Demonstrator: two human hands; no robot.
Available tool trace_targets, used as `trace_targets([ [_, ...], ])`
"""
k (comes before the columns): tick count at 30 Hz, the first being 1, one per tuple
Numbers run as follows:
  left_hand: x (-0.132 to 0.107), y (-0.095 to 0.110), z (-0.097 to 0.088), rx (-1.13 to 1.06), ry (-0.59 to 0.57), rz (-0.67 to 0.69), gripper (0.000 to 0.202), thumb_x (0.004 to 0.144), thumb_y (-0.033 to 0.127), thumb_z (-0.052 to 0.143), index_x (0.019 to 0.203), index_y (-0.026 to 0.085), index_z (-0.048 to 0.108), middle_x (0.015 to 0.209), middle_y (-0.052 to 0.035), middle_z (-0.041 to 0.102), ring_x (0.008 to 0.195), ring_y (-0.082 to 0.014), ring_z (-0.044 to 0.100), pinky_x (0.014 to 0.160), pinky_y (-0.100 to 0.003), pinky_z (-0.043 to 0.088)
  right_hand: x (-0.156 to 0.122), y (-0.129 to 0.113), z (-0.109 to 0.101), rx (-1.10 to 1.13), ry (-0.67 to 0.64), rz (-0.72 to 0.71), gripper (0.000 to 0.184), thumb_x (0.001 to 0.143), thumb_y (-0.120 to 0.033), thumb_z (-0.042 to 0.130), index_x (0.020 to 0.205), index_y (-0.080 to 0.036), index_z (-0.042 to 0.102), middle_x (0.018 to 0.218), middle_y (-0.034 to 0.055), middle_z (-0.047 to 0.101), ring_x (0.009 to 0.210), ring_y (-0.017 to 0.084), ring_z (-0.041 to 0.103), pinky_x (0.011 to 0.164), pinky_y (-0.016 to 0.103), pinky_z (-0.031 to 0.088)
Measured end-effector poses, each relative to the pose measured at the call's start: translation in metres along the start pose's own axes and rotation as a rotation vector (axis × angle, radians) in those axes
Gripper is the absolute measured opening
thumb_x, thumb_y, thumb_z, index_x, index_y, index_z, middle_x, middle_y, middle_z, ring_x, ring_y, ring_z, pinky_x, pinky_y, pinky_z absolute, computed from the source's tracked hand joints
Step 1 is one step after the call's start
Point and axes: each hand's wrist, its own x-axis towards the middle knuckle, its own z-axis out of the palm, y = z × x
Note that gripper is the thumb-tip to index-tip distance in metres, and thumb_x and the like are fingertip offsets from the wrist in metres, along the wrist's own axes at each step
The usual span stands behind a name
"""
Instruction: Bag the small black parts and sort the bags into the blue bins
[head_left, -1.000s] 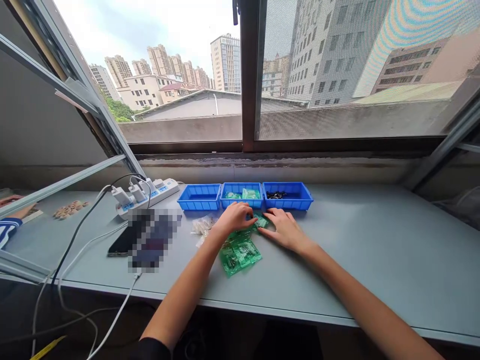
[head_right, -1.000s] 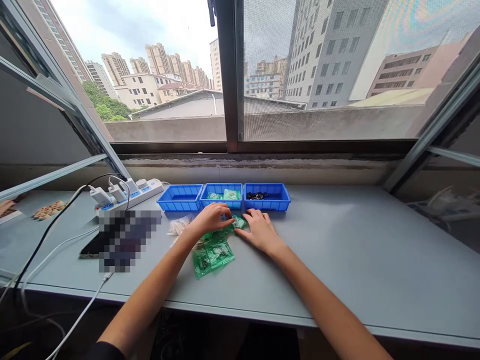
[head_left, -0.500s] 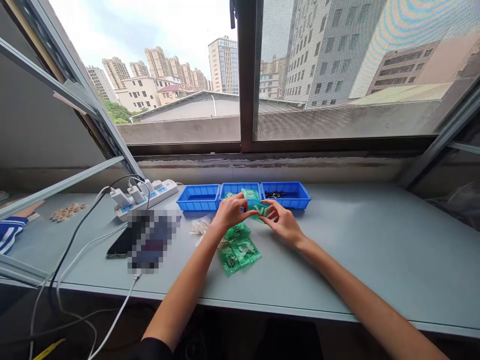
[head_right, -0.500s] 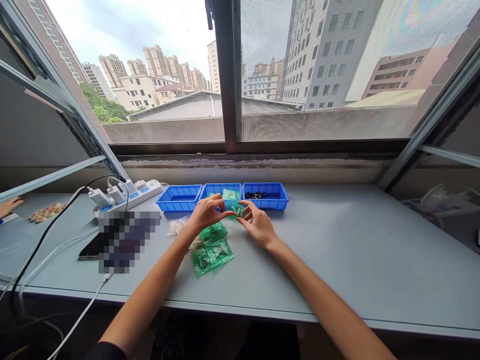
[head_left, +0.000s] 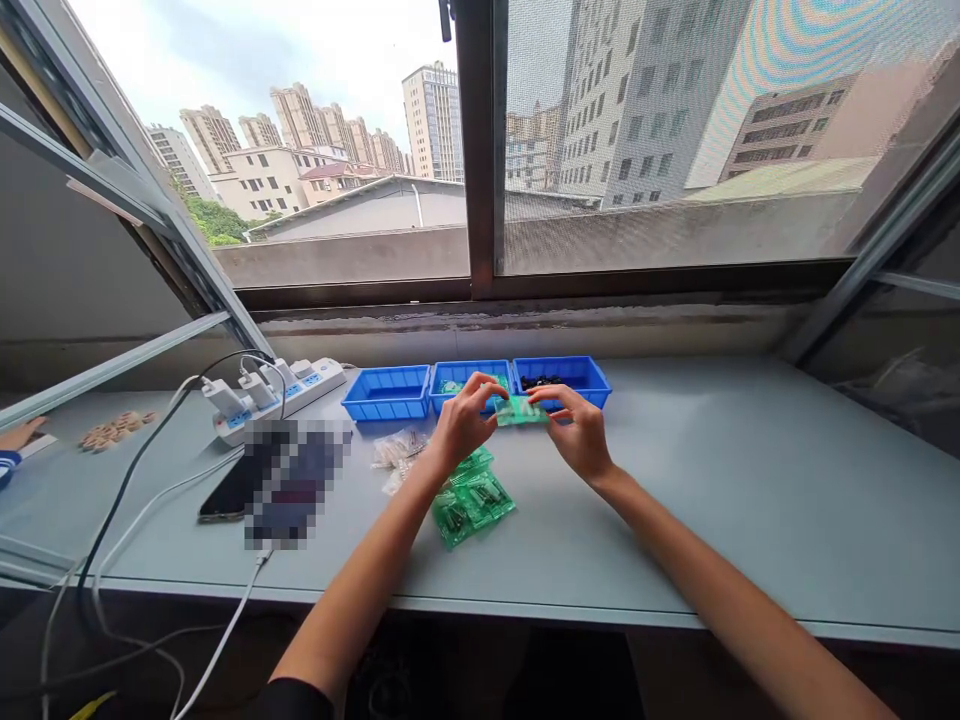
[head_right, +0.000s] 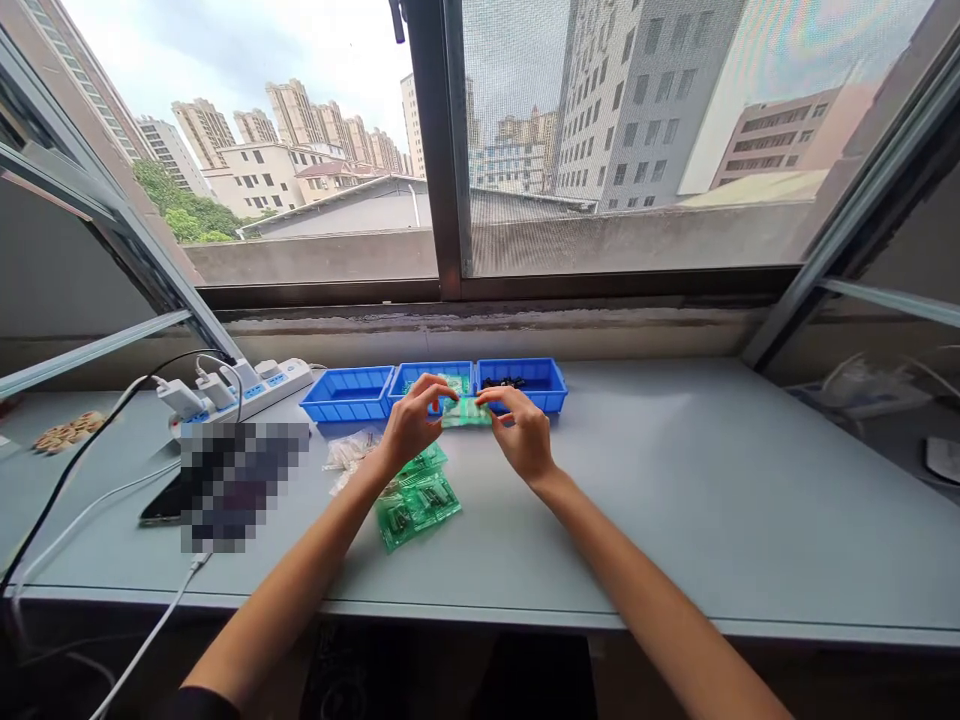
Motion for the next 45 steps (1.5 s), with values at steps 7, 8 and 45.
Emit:
trace_targets([
  [7, 0.007, -0.017, 0.003, -0.024, 0.321, -0.258, 0.026, 0.087, 0.037, 0.053, 0.068, 0.020, 0.059, 0.077, -0.0016, 0.058, 0.069, -0.0126, 0.053, 0.062, -0.024, 0.044, -0.003, -0.001, 0.004, 0.006, -0.059, 0.094, 0.039, 0.083, -0.045, 0.051, 0.113, -0.020, 0.052, 0.078, 0.0019, 0.068, 0.055, 0.016, 0.065, 0.046, 0.026, 0.048],
  [8, 0.008, -0.023, 0.002, -0.001, 0.356, -0.316, 0.027, 0.087, 0.036, 0.052, 0.067, 0.020, 0.059, 0.077, -0.0022, 0.058, 0.072, -0.0142, 0.054, 0.066, -0.026, 0.045, -0.003, -0.001, 0.004, -0.023, -0.074, 0.079, 0.036, 0.083, -0.043, 0.050, 0.112, -0.021, 0.053, 0.080, 0.0015, 0.068, 0.055, 0.015, 0.064, 0.047, 0.025, 0.047],
  [45, 0.002, -0.023, -0.002, 0.159, -0.228, -0.363, 0.027, 0.092, 0.032, 0.043, 0.112, 0.016, 0.052, 0.116, -0.0080, 0.061, 0.112, -0.0216, 0.052, 0.101, -0.037, 0.029, -0.025, 0.008, 0.015, -0.325, -0.587, -0.221, 0.026, 0.086, -0.030, 0.050, 0.110, -0.023, 0.059, 0.101, 0.0051, 0.067, 0.088, 0.019, 0.064, 0.076, 0.032, 0.052],
])
